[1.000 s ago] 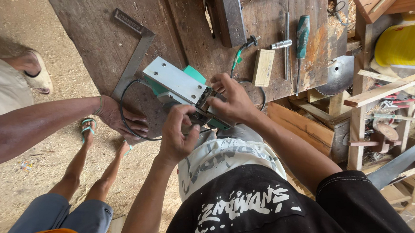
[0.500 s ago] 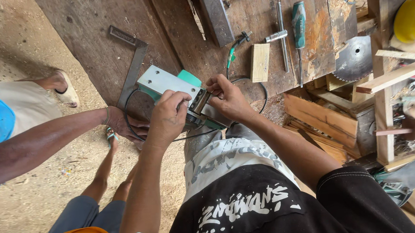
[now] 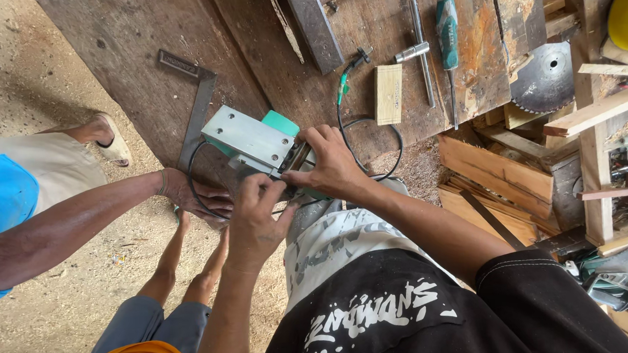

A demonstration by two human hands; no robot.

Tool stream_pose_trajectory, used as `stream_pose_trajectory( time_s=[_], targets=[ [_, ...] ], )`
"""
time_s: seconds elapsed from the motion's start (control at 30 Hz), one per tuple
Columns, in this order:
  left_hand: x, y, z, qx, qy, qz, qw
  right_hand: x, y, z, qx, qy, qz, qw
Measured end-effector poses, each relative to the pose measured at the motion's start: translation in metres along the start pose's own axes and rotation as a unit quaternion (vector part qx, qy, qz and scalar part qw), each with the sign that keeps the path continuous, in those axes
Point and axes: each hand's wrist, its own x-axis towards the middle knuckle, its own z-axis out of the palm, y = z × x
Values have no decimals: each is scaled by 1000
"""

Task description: The person adjusts a green electric planer on a wooden workbench using a small wooden block and a T-handle wrench. They repeatedly tighten and loosen the tool's adjustment mechanism while another person stands nearby.

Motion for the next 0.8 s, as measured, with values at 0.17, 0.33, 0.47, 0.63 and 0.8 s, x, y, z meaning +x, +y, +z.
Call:
stream_pose_trajectory(
  time_s=[0.17,0.33,0.47,0.63,0.8],
  targets=[
    [-11,-8,22,-36,52,-15,998,0,3,5,2,32,-33,999],
    [-17,-10,24,13,77,-11,997,0,5,8,-8,26,-22,999],
    [-16,-13,24,45,94,43,994,1,8,8,2,32,-37,999],
    [-15,-16,28,45,80,80,993,-2,13,7,7,40,-46,998],
    [-13,-15,28,36,69,67,995,-3,13,5,-12,20,-24,999]
  ],
)
